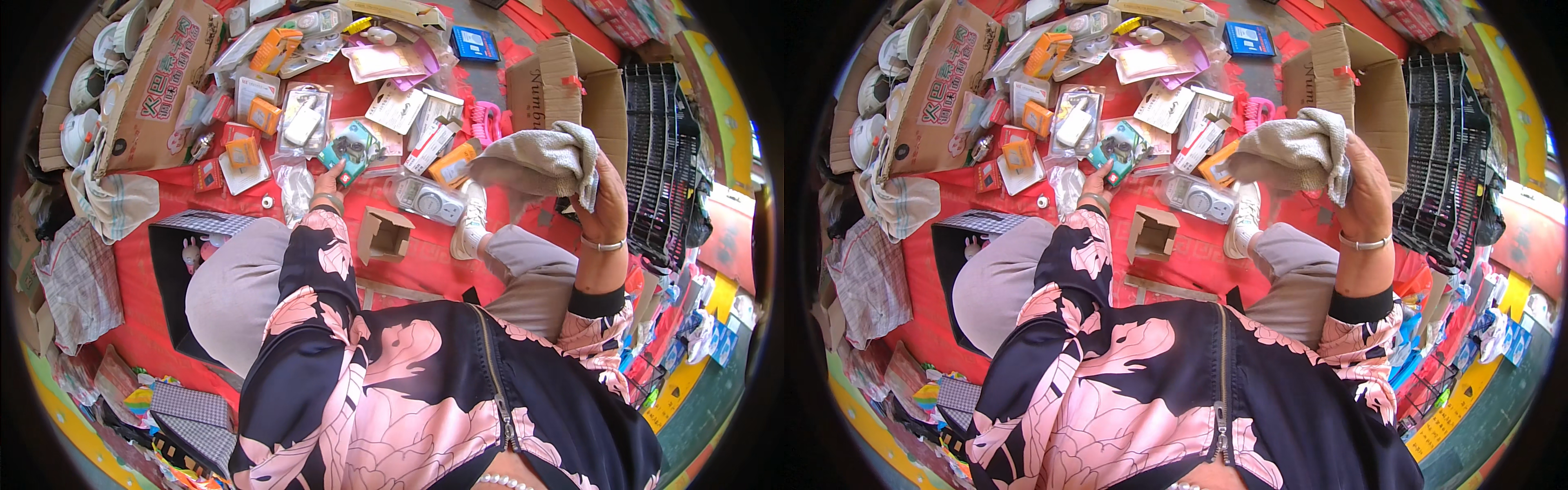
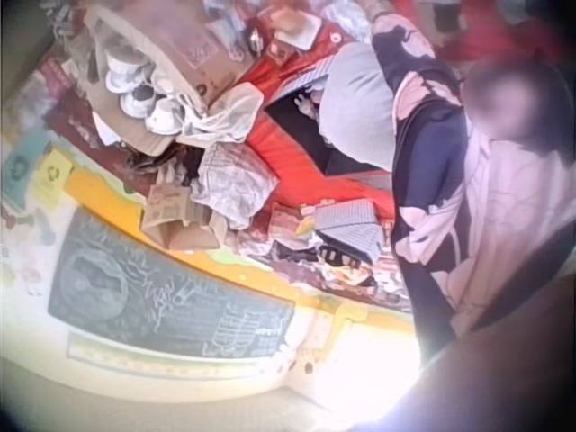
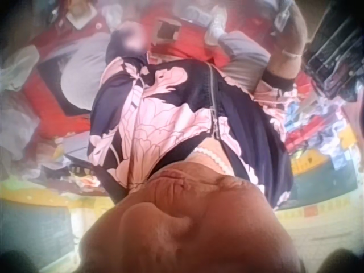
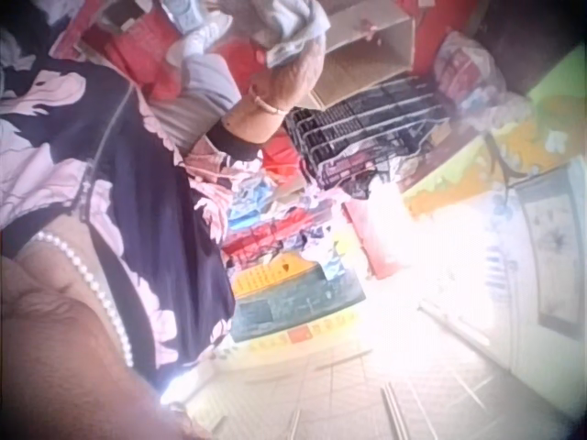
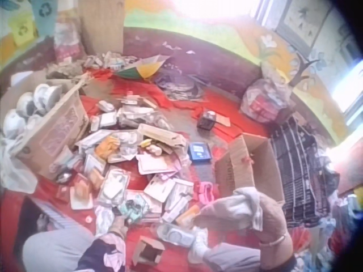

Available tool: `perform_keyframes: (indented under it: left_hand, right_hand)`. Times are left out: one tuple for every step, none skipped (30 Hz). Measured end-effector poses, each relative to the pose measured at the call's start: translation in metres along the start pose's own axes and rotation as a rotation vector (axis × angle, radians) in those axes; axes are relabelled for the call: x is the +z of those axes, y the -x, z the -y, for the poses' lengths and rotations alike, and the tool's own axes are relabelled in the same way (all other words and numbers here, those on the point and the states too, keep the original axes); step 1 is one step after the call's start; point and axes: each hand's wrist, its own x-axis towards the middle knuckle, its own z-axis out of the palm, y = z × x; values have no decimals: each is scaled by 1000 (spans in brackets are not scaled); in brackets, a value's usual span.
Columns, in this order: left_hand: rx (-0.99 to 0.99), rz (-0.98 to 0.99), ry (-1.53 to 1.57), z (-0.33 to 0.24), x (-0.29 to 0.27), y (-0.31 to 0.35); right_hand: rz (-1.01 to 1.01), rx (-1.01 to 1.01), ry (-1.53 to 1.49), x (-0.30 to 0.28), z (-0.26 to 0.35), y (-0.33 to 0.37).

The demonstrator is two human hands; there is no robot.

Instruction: The person sorts through a pile of items on the floor, picking up a small box, a rabbit-shaped object, and several packaged goods, wiping them with a cloth before placing some into a cardboard box.

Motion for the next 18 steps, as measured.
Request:
perform_keyframes:
  left_hand:
    - [-40, 20, 58, 0, 7, 5]
    - [-2, 24, 76, -2, 17, 10]
    - [53, 61, 65, -4, 25, 15]
    - [108, 97, 54, -5, 33, 22]
    - [167, 135, 45, -8, 42, 31]
    - [224, 202, 61, -11, 55, 38]
    - [226, 213, 27, -15, 67, 47]
    - [226, 227, -13, -22, 84, 62]
    - [226, 243, -54, -31, 104, 79]
    - [260, 296, -62, -38, 123, 96]
    - [292, 348, -107, -47, 147, 122]
    - [321, 417, -110, -54, 167, 146]
    - [358, 481, -110, -60, 184, 168]
    - [388, 593, -105, -64, 201, 192]
    - [458, 616, -187, -66, 214, 213]
    - [533, 634, -265, -67, 224, 233]
    - [601, 655, -343, -67, 235, 252]
    - [331, 774, -44, -72, 241, 278]
  right_hand:
    - [34, 26, -72, -1, -1, 0]
    - [70, 42, -145, 1, 0, 0]
    - [108, 60, -218, 4, 0, 1]
    - [50, 103, -315, 10, 0, 1]
    - [67, 42, -333, 9, 0, 1]
    - [82, -25, -352, 4, -4, 1]
    - [97, -91, -370, 0, -4, 0]
    - [221, -128, -395, -3, -1, -2]
    - [144, -179, -432, 1, 2, 0]
    - [87, -234, -450, 6, 3, -2]
    - [22, -293, -468, 11, 4, -3]
    - [102, -252, -516, 21, 11, 2]
    - [55, -444, -288, 41, 9, 9]
    - [35, -489, -197, 60, 9, 14]
    - [10, -533, -107, 79, 8, 18]
    - [3, -514, 124, 69, -11, 14]
    - [35, -679, 391, 96, -9, 23]
    - [-30, -967, 1279, 103, -7, 18]
